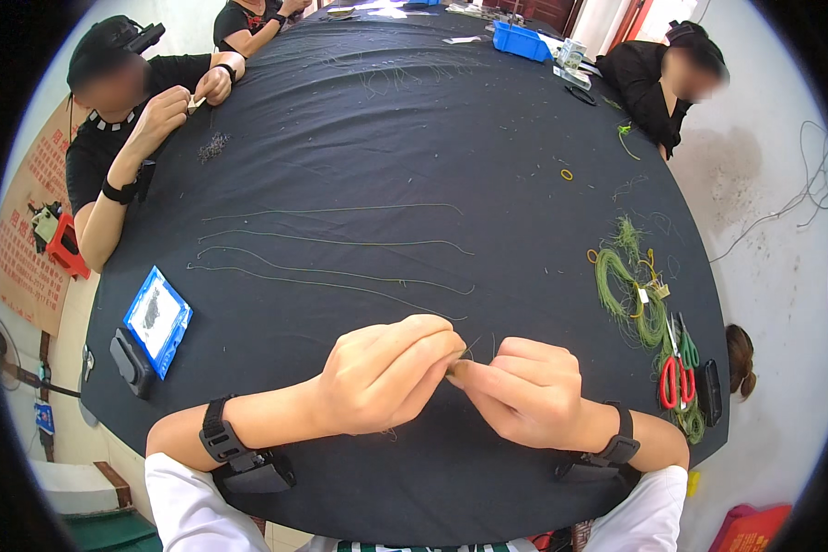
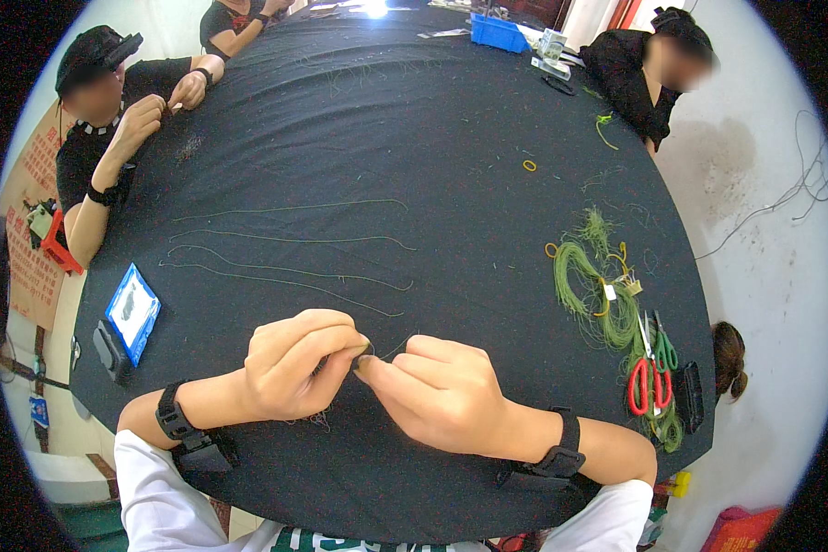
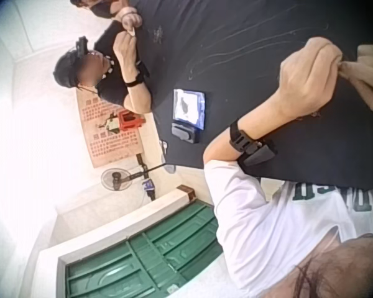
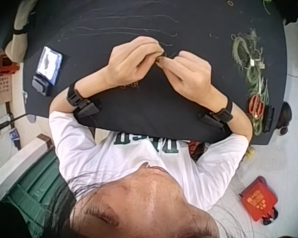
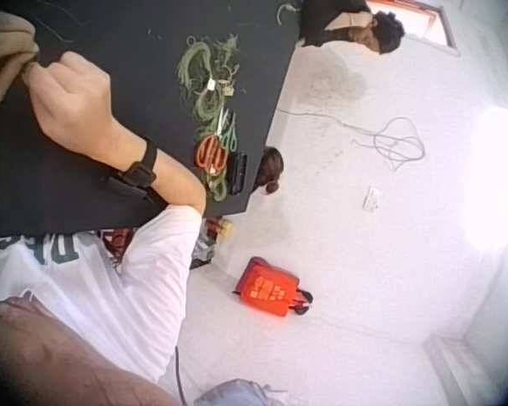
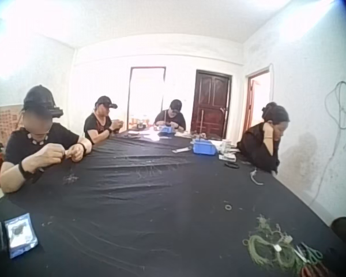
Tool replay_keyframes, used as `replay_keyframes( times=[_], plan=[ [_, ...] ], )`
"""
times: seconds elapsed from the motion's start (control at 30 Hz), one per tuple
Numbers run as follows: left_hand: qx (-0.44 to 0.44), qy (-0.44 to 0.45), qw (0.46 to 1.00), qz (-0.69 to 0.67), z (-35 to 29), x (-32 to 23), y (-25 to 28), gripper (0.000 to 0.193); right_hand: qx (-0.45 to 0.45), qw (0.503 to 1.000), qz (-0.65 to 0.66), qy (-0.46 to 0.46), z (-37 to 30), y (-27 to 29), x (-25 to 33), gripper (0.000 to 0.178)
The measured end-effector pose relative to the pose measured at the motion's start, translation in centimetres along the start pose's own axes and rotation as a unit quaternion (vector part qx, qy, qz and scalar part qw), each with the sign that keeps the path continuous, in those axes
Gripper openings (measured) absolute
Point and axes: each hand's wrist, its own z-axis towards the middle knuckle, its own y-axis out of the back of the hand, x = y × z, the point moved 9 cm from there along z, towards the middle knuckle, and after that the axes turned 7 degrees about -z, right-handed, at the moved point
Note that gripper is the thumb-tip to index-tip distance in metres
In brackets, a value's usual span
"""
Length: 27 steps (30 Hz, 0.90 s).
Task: Assembling fishing line rigs with small lead weights and connectors.
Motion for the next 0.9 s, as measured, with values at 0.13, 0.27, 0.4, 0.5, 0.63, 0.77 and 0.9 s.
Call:
replay_keyframes(
  times=[0.13, 0.27, 0.4, 0.5, 0.63, 0.77, 0.9],
  plan=[
    [0.016, -0.010, 1.000, 0.023, -0.1, -0.1, -0.3, 0.022, -0.007, 0.998, -0.039, 0.038, 0.2, 1.0, 0.9, 0.021],
    [0.043, 0.002, 0.999, -0.008, 0.0, -0.1, -0.5, 0.023, -0.027, 0.996, -0.061, 0.055, 0.6, 2.0, 0.8, 0.024],
    [0.038, -0.007, 0.998, -0.042, -0.3, -0.2, -0.5, 0.023, -0.058, 0.997, -0.048, 0.024, 0.9, 2.3, -0.4, 0.028],
    [0.044, -0.007, 0.998, -0.049, 0.1, -0.5, -0.3, 0.023, -0.050, 0.998, -0.023, 0.000, 0.9, 2.2, -1.3, 0.027],
    [0.043, 0.021, 0.996, -0.073, 0.5, -0.2, -0.3, 0.019, -0.059, 0.998, 0.005, -0.021, 0.9, 2.1, -1.9, 0.024],
    [0.040, 0.036, 0.995, -0.088, 0.7, -0.1, -0.3, 0.018, -0.060, 0.998, 0.009, -0.034, 0.7, 2.3, -2.2, 0.024],
    [0.034, 0.047, 0.994, -0.090, 0.7, 0.0, -0.2, 0.017, -0.051, 0.998, 0.000, -0.039, 0.7, 2.1, -2.4, 0.021]
  ],
)
